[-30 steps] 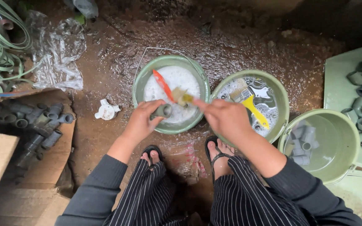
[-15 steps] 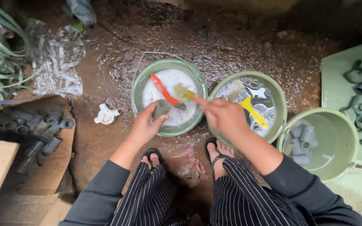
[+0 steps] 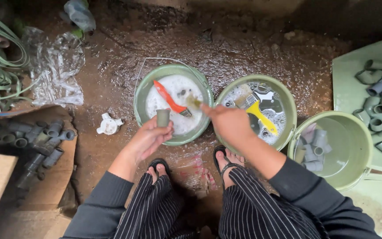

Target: The person scrubs small gray pipe fittings with a brush in a bucket of soapy water, then rinses them in a second bucket of water. The cleaned fittings are placed into a green basin. The person repeats this process for multiple fittings throughout the clip.

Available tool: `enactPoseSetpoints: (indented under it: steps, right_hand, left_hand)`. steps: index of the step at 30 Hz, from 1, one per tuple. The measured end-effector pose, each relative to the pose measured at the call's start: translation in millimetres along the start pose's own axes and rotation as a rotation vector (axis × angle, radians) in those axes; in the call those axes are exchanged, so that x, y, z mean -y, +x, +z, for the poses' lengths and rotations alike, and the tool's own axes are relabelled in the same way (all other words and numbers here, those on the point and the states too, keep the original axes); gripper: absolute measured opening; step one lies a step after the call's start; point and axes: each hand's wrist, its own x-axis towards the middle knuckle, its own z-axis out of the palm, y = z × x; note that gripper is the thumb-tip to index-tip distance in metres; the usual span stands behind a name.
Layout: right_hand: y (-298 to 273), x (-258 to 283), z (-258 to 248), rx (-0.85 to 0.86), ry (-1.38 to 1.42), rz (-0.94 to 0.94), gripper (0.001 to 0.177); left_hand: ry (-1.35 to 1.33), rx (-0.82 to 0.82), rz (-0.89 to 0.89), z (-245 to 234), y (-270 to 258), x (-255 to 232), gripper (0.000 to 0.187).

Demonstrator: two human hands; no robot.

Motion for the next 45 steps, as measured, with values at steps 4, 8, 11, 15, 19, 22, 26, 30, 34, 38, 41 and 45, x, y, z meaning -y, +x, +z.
enactPoseSetpoints:
  steps: [4,8,11,15,19,22,26,30,34,38,41,45]
  right_hand:
    - [-12,5,10,-0.023,0.279,0.027,0.031]
    - [-13,-17,26,0.074,0.095,0.176,0.031]
    - [-29,-36,38,-0.053,0.165,0.246,0.03]
    - [-18,-18,20,0.031,0.427,0.257,0.029]
    - [-23,-31,15,0.119,0.533,0.356,0.032]
    - [-11,-48,-8,0.137,0.508,0.451,0.032]
    - [24,-61,-54,0.247,0.443,0.451,0.03]
    - [63,-48,-65,0.46,0.444,0.379,0.034]
    - [71,-24,-19,0.606,0.346,0.245,0.03]
    - [52,3,131,-0.066,-0.004,-0.175,0.004]
    - [47,39,109,0.529,0.431,0.269,0.072]
    - [59,36,93,0.863,0.49,0.362,0.073]
  left_hand:
    - [-0.201,0.104,-0.044,1,-5,-7,0.029]
    - [-0.237,0.172,-0.01,-9,1,-3,0.026]
    - [0.73,-0.263,0.046,-5,22,-11,0.056]
    - [1.929,-0.393,0.134,-19,59,23,0.028]
    - [2.126,-0.144,-0.073,-6,59,26,0.026]
    - [2.037,-0.125,-0.049,17,40,6,0.032]
    - [1.209,0.246,-0.011,83,-6,-63,0.058]
    - [0.917,0.412,-0.008,70,5,-55,0.06]
    - [1.509,0.228,-0.168,-17,66,24,0.032]
    - [1.942,-0.193,-0.069,-77,111,73,0.032]
    - [1.976,-0.229,0.095,-68,115,79,0.03]
    - [2.017,-0.097,0.033,-63,117,77,0.034]
